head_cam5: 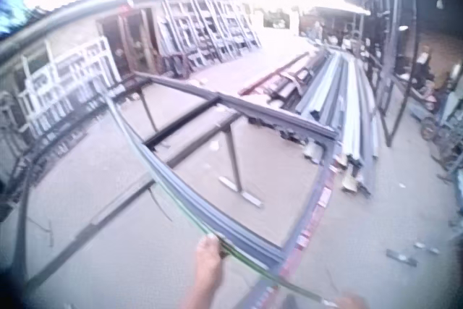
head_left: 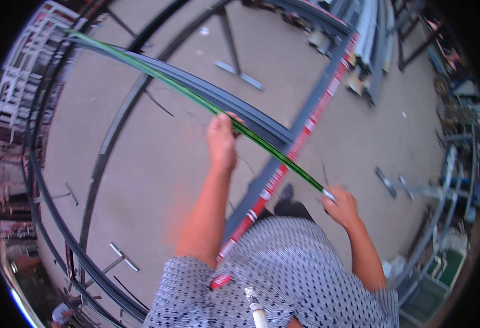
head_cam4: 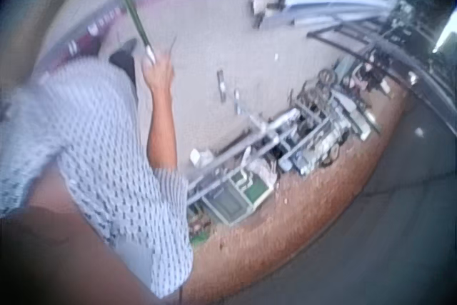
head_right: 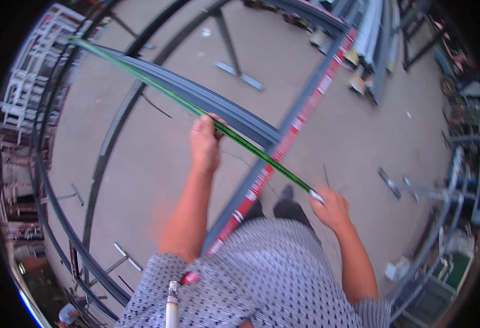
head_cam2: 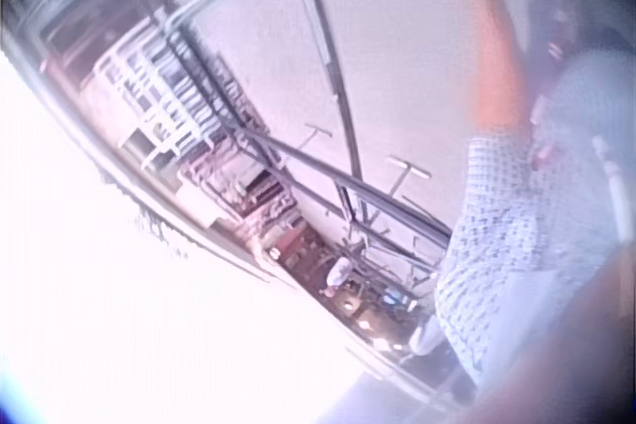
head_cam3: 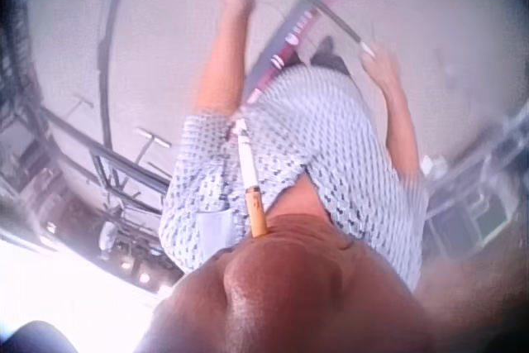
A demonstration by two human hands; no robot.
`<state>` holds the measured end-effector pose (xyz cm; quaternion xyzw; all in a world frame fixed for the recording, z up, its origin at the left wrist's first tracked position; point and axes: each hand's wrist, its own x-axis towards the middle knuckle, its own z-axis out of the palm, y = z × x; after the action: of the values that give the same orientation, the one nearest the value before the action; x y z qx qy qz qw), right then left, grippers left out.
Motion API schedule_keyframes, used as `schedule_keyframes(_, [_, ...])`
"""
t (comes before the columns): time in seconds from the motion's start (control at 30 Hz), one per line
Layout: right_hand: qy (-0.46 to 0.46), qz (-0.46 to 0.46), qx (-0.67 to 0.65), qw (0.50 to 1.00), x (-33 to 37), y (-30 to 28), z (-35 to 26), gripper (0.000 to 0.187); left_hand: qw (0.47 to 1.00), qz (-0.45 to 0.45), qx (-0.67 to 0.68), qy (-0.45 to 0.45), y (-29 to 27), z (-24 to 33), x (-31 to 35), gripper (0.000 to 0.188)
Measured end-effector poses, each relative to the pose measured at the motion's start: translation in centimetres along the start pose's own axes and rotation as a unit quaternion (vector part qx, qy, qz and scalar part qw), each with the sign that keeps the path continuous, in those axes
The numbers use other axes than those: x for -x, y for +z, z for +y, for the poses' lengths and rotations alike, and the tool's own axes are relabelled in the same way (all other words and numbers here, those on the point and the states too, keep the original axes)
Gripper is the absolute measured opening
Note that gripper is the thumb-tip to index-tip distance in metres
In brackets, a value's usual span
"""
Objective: The person measures various sections of a large metal window frame using a tape measure and a marker. They record the measurements on a piece of cardboard and briefly check a smartphone. The person is standing in a workshop environment filled with metal profiles.
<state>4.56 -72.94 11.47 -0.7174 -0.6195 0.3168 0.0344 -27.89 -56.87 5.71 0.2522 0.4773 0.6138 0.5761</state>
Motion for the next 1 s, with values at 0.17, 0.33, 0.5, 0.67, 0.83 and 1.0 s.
schedule_keyframes(0.17, [0.025,0.085,0.025,0.996,1.9,-0.2,2.3,0.019,0.999,-0.003,0.046,-0.014,-0.7,1.5,-4.8,0.028])
schedule_keyframes(0.33, [0.006,0.130,0.076,0.989,2.7,0.1,7.0,0.019,0.997,-0.001,0.075,-0.019,-3.7,3.1,-8.7,0.028])
schedule_keyframes(0.5, [-0.037,0.158,0.087,0.983,2.4,-0.1,9.4,0.017,0.995,0.005,0.099,-0.017,-4.8,4.5,-11.9,0.027])
schedule_keyframes(0.67, [0.077,-0.004,0.155,0.985,1.6,-2.6,7.3,0.045,0.993,0.017,0.118,-0.013,-6.2,4.8,-15.4,0.028])
schedule_keyframes(0.83, [0.065,0.030,0.149,0.986,2.4,-2.3,9.8,0.047,0.989,0.020,0.143,0.018,-7.9,6.3,-20.3,0.027])
schedule_keyframes(1.0, [0.068,0.026,0.139,0.988,3.3,-2.8,10.6,0.044,0.989,0.043,0.144,0.010,-10.2,9.4,-22.8,0.025])
